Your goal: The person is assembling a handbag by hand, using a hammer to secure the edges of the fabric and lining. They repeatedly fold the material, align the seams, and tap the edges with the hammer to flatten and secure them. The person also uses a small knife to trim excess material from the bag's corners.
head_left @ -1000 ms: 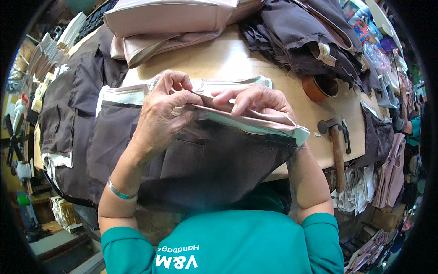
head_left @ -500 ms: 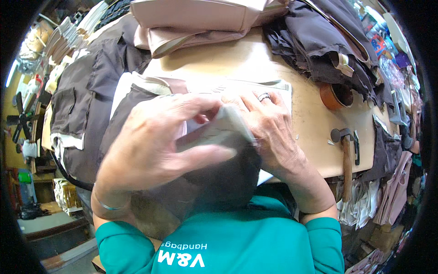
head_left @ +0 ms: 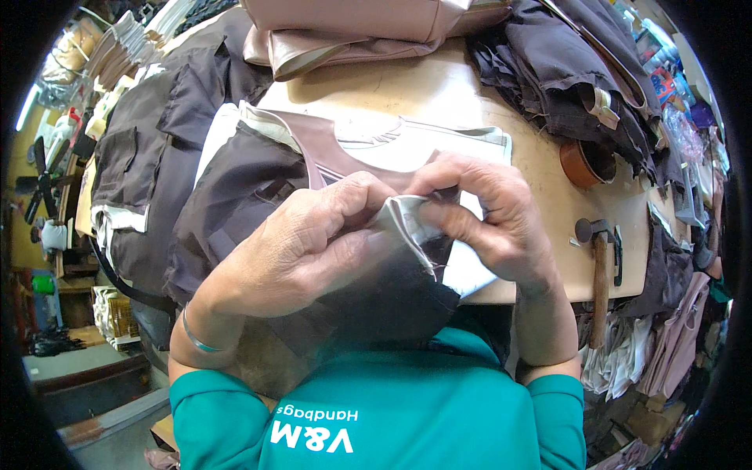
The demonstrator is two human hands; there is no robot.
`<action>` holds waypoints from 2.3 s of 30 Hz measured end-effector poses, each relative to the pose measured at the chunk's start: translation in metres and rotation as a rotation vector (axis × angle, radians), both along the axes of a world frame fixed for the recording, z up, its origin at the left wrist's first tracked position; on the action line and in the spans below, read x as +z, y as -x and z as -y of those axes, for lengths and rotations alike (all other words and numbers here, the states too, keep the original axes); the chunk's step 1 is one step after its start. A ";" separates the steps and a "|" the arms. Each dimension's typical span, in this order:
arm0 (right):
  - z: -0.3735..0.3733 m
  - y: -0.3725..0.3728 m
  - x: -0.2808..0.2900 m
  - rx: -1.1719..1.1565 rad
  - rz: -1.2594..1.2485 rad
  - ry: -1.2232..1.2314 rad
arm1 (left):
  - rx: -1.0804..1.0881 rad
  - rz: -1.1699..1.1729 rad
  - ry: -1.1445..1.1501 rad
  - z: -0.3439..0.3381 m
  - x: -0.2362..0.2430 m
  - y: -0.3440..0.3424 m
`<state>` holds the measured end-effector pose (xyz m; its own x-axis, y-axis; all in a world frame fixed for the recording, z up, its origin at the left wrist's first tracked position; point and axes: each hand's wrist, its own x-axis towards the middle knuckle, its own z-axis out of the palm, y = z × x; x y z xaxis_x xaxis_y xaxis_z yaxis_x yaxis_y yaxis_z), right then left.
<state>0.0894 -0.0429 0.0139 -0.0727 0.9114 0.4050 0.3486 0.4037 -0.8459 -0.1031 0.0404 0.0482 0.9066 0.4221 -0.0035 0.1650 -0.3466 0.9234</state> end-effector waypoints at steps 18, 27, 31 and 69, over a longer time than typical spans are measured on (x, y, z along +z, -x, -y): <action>0.058 -0.044 -0.024 -0.579 0.327 -0.133 | -0.052 0.315 -0.448 0.003 0.001 -0.039; 0.173 -0.175 -0.059 -1.306 1.031 0.727 | -0.041 0.134 0.055 0.007 -0.008 -0.050; 0.198 -0.207 -0.081 -1.250 0.666 0.791 | -0.177 0.009 0.125 0.005 -0.015 -0.086; 0.095 -0.028 -0.043 -0.471 -0.653 0.383 | -0.316 -0.099 0.283 0.011 -0.039 -0.128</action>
<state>0.1177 -0.1377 -0.0293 0.4820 0.8700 -0.1039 -0.1921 -0.0108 -0.9813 0.0252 0.0292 0.0093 0.9805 0.0939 -0.1724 0.1837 -0.1299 0.9744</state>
